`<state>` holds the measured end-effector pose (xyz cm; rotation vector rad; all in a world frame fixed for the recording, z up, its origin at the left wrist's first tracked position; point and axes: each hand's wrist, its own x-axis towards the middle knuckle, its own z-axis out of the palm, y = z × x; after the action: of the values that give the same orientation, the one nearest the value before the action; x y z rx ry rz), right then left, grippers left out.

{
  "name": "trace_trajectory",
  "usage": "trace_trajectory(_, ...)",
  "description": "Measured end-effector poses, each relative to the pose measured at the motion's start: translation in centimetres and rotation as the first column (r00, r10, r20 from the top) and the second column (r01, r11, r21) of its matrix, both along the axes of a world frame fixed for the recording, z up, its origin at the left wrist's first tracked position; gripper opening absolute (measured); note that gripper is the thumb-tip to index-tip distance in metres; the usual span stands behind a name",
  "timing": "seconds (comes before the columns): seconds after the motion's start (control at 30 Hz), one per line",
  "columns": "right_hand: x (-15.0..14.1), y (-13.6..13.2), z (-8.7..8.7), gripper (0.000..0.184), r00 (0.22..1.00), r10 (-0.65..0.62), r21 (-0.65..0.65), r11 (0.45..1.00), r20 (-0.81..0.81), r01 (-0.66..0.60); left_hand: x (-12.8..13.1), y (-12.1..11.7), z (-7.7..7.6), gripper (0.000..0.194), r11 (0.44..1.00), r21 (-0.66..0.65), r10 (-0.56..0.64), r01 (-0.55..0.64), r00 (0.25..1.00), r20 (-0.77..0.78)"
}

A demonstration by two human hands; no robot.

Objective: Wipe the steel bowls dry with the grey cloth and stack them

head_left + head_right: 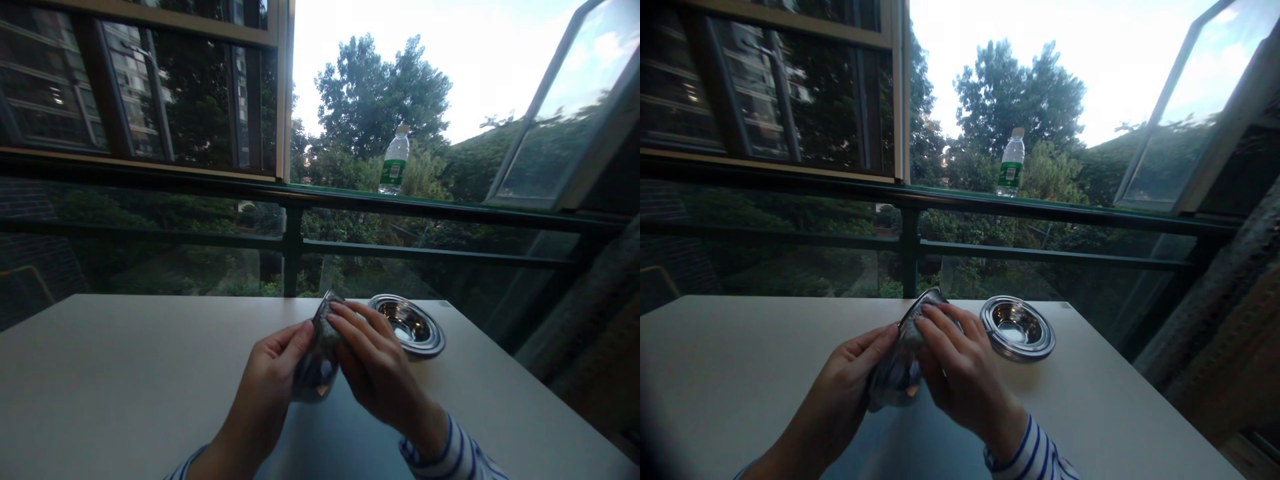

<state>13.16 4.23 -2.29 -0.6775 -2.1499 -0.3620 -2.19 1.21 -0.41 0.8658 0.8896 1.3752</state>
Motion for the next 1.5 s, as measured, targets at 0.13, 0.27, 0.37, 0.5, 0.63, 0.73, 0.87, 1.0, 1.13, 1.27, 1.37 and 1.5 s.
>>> trace_trajectory(0.13,0.1,-0.5,0.2,0.040,0.990,0.098,-0.001,0.995,0.101,-0.098,-0.1,-0.1,-0.1,0.026,1.000,0.014,0.006,-0.006,1.000,-0.003)
trace_trajectory(0.27,0.2,-0.5,0.3,0.040,0.993,0.077,-0.008,0.997,0.086,-0.076,-0.2,-0.1,-0.2,0.024,0.999,0.045,-0.012,0.014,0.999,-0.043)
trace_trajectory(0.37,0.4,0.0,0.4,0.037,0.996,-0.040,-0.031,0.999,-0.077,0.038,-0.1,-0.1,-0.2,0.026,0.999,0.036,-0.021,0.024,0.996,-0.087)
trace_trajectory(0.5,0.0,-0.1,0.1,0.039,0.997,-0.056,-0.020,0.998,-0.047,0.055,0.1,-0.1,-0.3,0.028,1.000,0.005,0.003,-0.003,0.998,-0.056)
trace_trajectory(0.63,-0.9,-0.7,-0.1,0.040,0.994,-0.105,-0.023,0.994,0.010,0.105,0.3,-0.1,-0.8,0.027,0.999,0.033,0.032,-0.032,0.999,0.011)
trace_trajectory(0.73,-1.1,-0.8,0.0,0.041,0.985,-0.164,-0.090,0.983,-0.053,0.159,0.5,-0.2,-1.0,0.028,0.999,0.029,0.034,-0.034,0.999,0.022)
trace_trajectory(0.87,-1.0,-1.0,0.0,0.047,0.988,-0.152,-0.150,0.977,-0.008,0.149,0.4,-0.1,-0.7,0.025,0.997,0.016,0.069,-0.070,0.995,0.071)
trace_trajectory(1.0,-0.9,-1.2,0.0,0.046,0.988,-0.157,-0.160,0.975,-0.007,0.153,0.4,-0.1,-0.4,0.025,0.997,0.003,0.074,-0.074,0.993,0.088)
trace_trajectory(1.13,-0.8,-0.9,-0.1,0.042,0.972,-0.205,-0.119,0.974,-0.116,0.191,0.6,-0.3,-0.6,0.026,1.000,-0.012,0.024,-0.023,0.997,0.073)
trace_trajectory(1.27,-1.0,-0.7,-0.5,0.042,0.993,-0.040,0.019,0.999,-0.115,0.043,0.5,-0.4,-0.5,0.021,1.000,-0.008,0.030,-0.029,0.989,0.144)
trace_trajectory(1.37,-1.1,-0.6,-0.6,0.040,0.990,0.020,0.052,0.999,-0.143,-0.012,0.5,-0.5,-0.4,0.018,1.000,0.005,0.023,-0.025,0.986,0.162)
trace_trajectory(1.5,-1.0,-0.8,-0.4,0.031,0.981,0.023,-0.020,0.999,-0.195,-0.028,0.6,-0.5,-0.3,0.017,0.999,-0.006,0.035,-0.034,0.987,0.159)
